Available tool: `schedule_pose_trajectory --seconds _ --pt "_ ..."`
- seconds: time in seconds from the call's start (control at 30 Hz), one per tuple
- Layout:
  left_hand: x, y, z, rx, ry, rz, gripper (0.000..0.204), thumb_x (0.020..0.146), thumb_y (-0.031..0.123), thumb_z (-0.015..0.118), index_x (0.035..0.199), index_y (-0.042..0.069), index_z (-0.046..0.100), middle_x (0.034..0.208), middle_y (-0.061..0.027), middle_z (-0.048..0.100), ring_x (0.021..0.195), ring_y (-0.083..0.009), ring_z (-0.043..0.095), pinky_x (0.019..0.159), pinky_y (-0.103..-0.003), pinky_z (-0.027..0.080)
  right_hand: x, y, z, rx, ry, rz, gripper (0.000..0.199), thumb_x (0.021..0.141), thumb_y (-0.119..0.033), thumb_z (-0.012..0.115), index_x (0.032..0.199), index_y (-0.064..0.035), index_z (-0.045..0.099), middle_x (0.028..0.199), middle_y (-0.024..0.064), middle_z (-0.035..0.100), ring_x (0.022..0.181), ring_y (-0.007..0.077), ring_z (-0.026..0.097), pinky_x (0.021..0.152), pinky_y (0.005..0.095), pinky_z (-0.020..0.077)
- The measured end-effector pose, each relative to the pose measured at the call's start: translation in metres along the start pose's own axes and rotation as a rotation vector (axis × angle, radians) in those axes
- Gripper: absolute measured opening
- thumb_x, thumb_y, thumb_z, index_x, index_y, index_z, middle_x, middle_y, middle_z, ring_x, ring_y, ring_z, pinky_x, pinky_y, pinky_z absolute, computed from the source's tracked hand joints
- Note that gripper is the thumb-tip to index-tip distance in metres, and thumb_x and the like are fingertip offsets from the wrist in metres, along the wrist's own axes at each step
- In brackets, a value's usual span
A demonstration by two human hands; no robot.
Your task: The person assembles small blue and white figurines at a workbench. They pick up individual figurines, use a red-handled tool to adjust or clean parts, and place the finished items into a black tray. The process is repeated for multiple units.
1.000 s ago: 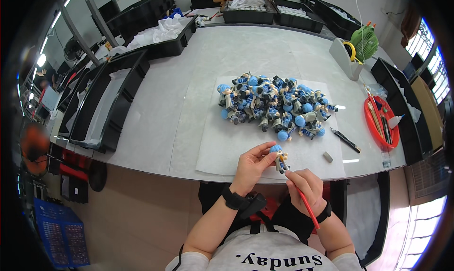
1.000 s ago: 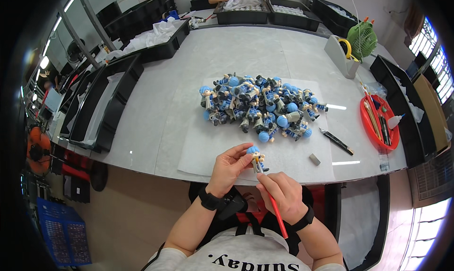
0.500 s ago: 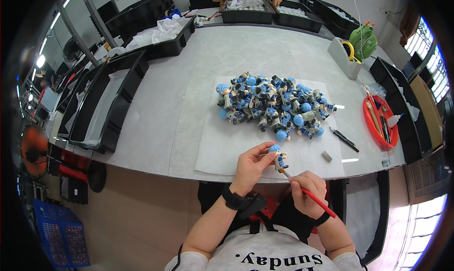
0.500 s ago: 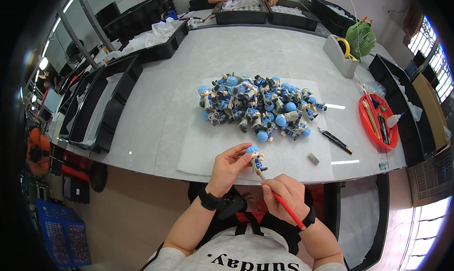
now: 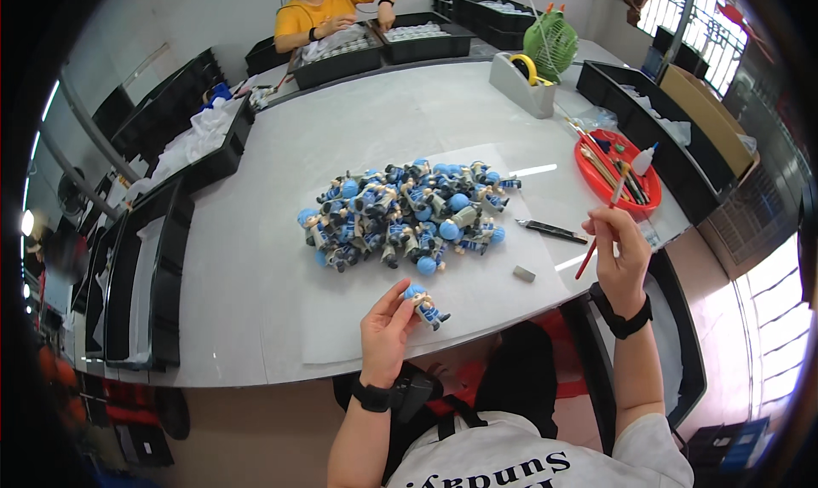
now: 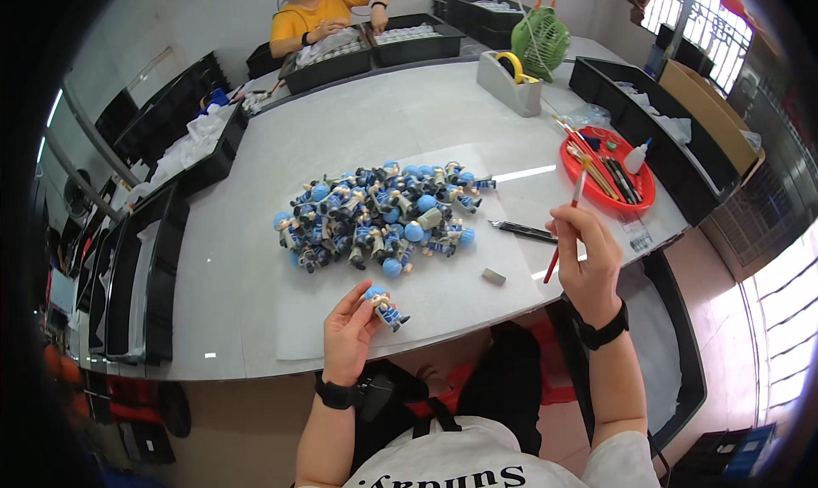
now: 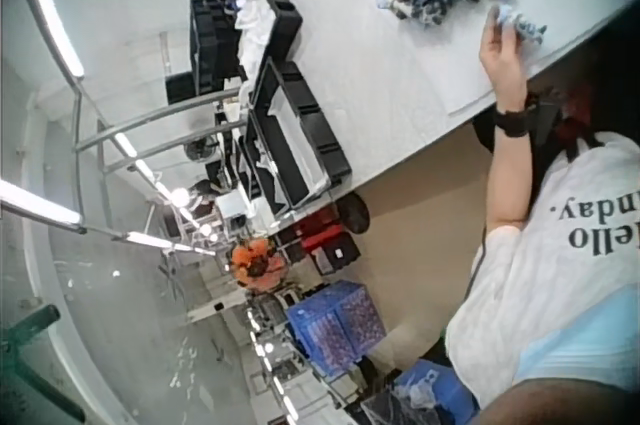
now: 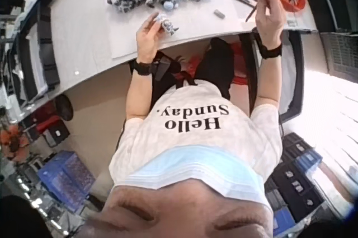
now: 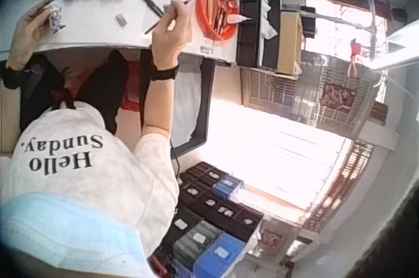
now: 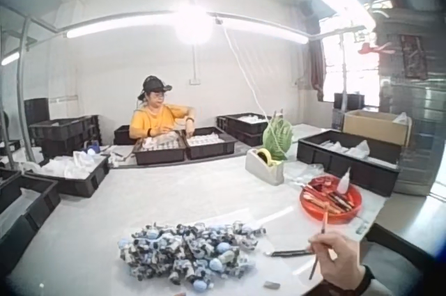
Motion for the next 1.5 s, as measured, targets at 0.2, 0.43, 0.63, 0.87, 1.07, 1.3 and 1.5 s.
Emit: schedule_pose_trajectory --seconds 0.2,0.43,0.63,0.87,1.07,1.3,1.5 --pt "0.002 -0.002 0.004 0.033 -0.019 -0.006 0.03 0.087 0.003 0.045 0.116 -0.003 0.045 0.1 -0.0161 0.058 0.089 -0.0224 0.059 0.081 -0.034 0.048 -0.018 0.056 0.042 -0.218 -0.445 0.111 0.014 0.077 -0.002 0.054 0.091 -0.0005 0.055 0.078 0.0151 0.057 0.074 0.0318 0.055 0.066 0.037 0.0438" --pt "-0.001 0.002 0.002 0.033 -0.027 0.021 0.03 0.088 0.007 0.048 0.115 -0.003 0.046 0.101 -0.0166 0.057 0.089 -0.0229 0.059 0.081 -0.034 0.048 -0.034 0.076 0.064 -0.373 -0.681 0.194 0.018 0.073 -0.001 0.056 0.091 0.0001 0.058 0.091 0.0144 0.054 0.085 0.0304 0.053 0.073 0.0356 0.0429" --pt "0.001 -0.001 0.002 -0.022 -0.032 0.013 0.031 0.089 0.007 0.046 0.119 -0.002 0.043 0.105 -0.018 0.056 0.092 -0.0231 0.058 0.084 -0.033 0.046 -0.034 0.019 0.07 0.132 -0.471 0.208 0.024 0.076 0.003 0.053 0.1 0.0004 0.057 0.087 0.0125 0.058 0.076 0.0223 0.057 0.064 0.0292 0.0461" --pt "-0.001 0.0 0.0 -0.091 -0.136 0.021 0.032 0.089 0.005 0.042 0.121 -0.001 0.04 0.113 -0.0186 0.052 0.097 -0.0222 0.055 0.088 -0.032 0.043 -0.09 -0.043 0.138 0.817 -0.716 0.645 0.029 0.089 -0.008 0.043 0.116 0.0014 0.045 0.097 0.0112 0.059 0.081 0.0134 0.059 0.072 0.0246 0.048" --pt "-0.002 0.002 0.001 -0.129 -0.176 0.051 0.033 0.09 0.006 0.042 0.121 0.0 0.04 0.116 -0.0186 0.049 0.101 -0.0225 0.053 0.09 -0.032 0.041 -0.099 -0.053 0.158 1.109 -0.71 0.749 0.033 0.09 -0.011 0.044 0.121 0.0001 0.039 0.104 0.0136 0.057 0.082 0.0161 0.059 0.069 0.0252 0.0494" --pt "-0.001 0.001 0.003 -0.08 -0.131 0.025 0.033 0.091 0.009 0.04 0.122 -0.001 0.04 0.117 -0.0184 0.049 0.102 -0.0234 0.053 0.09 -0.033 0.041 -0.107 -0.048 0.157 1.169 -0.607 0.787 0.033 0.088 -0.01 0.048 0.119 0.0002 0.039 0.102 0.0131 0.055 0.083 0.0183 0.061 0.067 0.0253 0.0516" --pt "-0.002 -0.001 0.002 -0.019 -0.081 0.041 0.034 0.092 0.013 0.041 0.122 -0.003 0.041 0.113 -0.0147 0.052 0.1 -0.0217 0.054 0.087 -0.033 0.043 -0.109 -0.047 0.156 1.21 -0.529 0.774 0.035 0.087 -0.009 0.051 0.119 0.001 0.04 0.099 0.0119 0.053 0.084 0.0198 0.061 0.068 0.0257 0.0518"
Point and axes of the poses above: each hand's wrist, its own x-axis towards the middle knuckle, its own z-axis out of the palm, y = z × x, the point moved 5 cm from there along x, towards the middle knuckle
